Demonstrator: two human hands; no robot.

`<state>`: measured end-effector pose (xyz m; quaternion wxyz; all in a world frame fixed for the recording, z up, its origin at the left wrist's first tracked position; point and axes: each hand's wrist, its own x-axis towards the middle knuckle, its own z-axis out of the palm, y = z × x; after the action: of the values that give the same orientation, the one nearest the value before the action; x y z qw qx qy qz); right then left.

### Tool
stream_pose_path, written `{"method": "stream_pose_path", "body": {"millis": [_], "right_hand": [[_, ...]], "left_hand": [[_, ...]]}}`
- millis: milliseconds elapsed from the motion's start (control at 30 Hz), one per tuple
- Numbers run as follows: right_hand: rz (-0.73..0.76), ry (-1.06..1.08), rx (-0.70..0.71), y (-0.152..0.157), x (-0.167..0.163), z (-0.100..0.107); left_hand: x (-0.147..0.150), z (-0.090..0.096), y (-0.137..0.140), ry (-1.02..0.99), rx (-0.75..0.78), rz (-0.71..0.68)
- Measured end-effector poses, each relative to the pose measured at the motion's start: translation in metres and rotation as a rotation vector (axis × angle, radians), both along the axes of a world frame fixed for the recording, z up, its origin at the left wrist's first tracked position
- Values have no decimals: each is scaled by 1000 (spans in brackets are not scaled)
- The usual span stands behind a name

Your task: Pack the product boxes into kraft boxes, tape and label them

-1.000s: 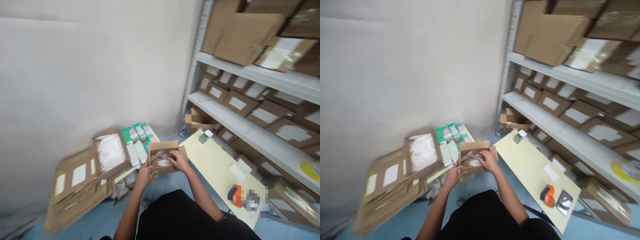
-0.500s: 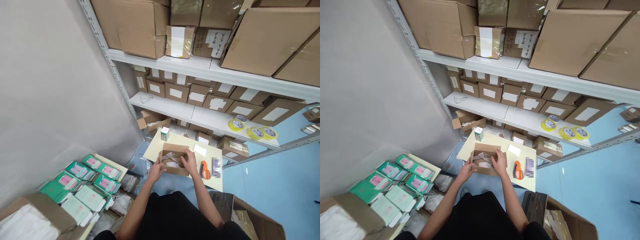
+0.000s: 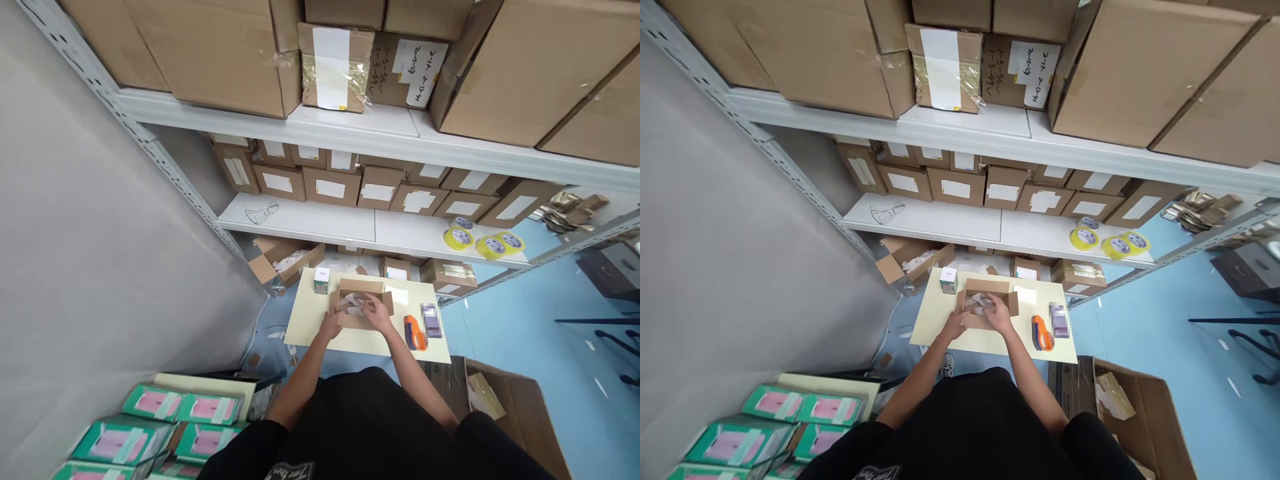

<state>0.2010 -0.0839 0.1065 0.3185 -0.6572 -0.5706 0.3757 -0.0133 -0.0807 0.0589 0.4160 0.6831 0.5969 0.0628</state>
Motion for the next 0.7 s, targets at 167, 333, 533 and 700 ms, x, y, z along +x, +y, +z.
{"method": "stream_pose_path", "body": {"millis": [167,333,533,700], "right_hand": [[14,119,-94,38,-55,-21],[-68,256,-175,82,-106,-39],[11,242,-191,108,-165,-58],[164,347,-185,107,-191,-72]], "left_hand": [[-28,-2,12,-62,46,-26],[-66,7,43,-84,112,170],[-106,23,103,-38,111,265],[-120,24,131,22,117,155]]}}
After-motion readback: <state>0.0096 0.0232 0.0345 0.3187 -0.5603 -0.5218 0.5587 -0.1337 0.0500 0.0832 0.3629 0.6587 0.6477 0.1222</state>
